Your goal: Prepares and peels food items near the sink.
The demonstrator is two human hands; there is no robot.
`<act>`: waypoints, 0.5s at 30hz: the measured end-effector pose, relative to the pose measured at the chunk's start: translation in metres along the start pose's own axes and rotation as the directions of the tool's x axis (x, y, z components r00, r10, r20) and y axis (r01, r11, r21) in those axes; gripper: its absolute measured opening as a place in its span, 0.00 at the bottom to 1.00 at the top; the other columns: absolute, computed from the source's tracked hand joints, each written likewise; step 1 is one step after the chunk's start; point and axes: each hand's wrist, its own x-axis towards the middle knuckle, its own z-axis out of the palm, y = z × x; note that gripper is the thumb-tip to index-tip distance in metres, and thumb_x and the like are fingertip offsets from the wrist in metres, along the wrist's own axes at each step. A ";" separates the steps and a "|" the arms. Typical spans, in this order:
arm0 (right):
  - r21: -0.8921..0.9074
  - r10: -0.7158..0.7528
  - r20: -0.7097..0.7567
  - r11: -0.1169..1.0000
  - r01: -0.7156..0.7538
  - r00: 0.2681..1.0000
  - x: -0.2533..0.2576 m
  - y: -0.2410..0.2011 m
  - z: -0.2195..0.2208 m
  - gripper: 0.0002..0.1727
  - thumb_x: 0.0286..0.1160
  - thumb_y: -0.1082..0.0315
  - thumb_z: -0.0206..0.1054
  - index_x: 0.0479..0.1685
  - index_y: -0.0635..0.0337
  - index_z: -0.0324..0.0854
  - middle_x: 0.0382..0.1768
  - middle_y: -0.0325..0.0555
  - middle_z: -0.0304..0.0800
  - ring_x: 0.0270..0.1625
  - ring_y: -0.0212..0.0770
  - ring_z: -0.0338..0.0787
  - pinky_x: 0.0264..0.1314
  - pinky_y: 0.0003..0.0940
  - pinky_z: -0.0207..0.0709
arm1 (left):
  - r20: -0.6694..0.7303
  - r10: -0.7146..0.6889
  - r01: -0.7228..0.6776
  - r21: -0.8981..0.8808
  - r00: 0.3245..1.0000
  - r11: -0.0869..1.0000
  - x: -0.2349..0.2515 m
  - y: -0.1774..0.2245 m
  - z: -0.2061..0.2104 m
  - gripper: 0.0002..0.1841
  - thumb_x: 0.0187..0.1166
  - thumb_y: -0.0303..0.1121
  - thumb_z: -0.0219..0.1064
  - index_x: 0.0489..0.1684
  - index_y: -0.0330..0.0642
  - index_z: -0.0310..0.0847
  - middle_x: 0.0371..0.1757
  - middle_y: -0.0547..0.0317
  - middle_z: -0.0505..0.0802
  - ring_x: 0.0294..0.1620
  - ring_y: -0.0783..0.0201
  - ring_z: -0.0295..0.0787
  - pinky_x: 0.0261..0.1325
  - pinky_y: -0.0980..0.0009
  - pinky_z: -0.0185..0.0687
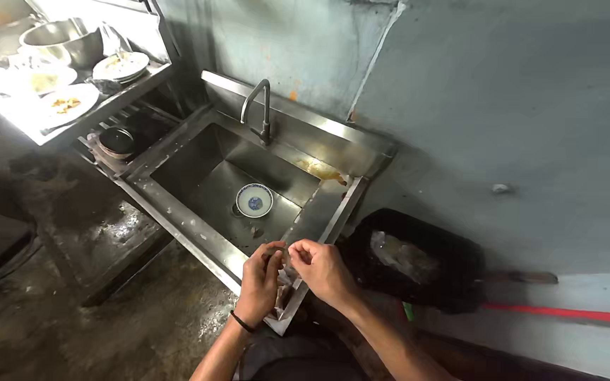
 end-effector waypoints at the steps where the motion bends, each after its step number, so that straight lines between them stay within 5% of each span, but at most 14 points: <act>1: 0.014 -0.035 -0.016 0.999 0.035 0.999 0.000 0.003 0.000 0.06 0.78 0.63 0.69 0.35 0.50 0.90 0.25 0.30 0.90 0.25 0.26 0.88 0.32 0.25 0.87 | 0.012 -0.016 0.016 -0.013 1.000 1.000 0.000 0.001 -0.001 0.14 0.89 0.27 0.57 0.63 0.37 0.85 0.40 0.57 0.94 0.35 0.67 0.90 0.43 0.71 0.88; 5: -0.130 -0.397 -0.061 0.913 0.387 0.916 -0.001 0.017 0.004 0.12 0.78 0.59 0.69 0.50 0.54 0.94 0.38 0.34 0.88 0.32 0.24 0.87 0.37 0.21 0.87 | 0.062 -0.063 0.065 -0.025 0.996 0.998 0.003 0.006 -0.007 0.14 0.89 0.27 0.57 0.65 0.37 0.84 0.43 0.57 0.95 0.38 0.66 0.91 0.47 0.69 0.89; 8: -0.318 -0.545 0.000 0.795 0.517 0.838 0.001 0.017 0.002 0.13 0.79 0.59 0.68 0.49 0.56 0.94 0.37 0.38 0.87 0.37 0.30 0.89 0.39 0.25 0.87 | 0.080 -0.082 0.079 0.034 0.993 0.996 0.006 0.009 -0.008 0.13 0.90 0.28 0.56 0.60 0.38 0.87 0.41 0.59 0.94 0.36 0.68 0.90 0.46 0.71 0.88; 12: -0.476 -0.610 0.033 0.687 0.549 0.792 0.006 0.017 0.003 0.09 0.79 0.64 0.65 0.36 0.58 0.88 0.32 0.41 0.84 0.38 0.37 0.89 0.39 0.29 0.87 | 0.142 -0.097 0.080 0.123 0.985 0.989 0.012 0.013 -0.010 0.14 0.91 0.31 0.54 0.45 0.39 0.89 0.46 0.59 0.94 0.40 0.68 0.91 0.48 0.69 0.90; 15: -0.402 -0.498 -0.005 0.795 0.454 0.867 0.010 0.013 0.004 0.08 0.74 0.65 0.67 0.31 0.57 0.85 0.30 0.41 0.83 0.30 0.36 0.87 0.32 0.30 0.86 | 0.173 -0.095 0.070 0.142 0.980 0.987 0.013 0.013 -0.009 0.14 0.91 0.31 0.55 0.41 0.38 0.87 0.39 0.59 0.93 0.37 0.68 0.90 0.46 0.70 0.89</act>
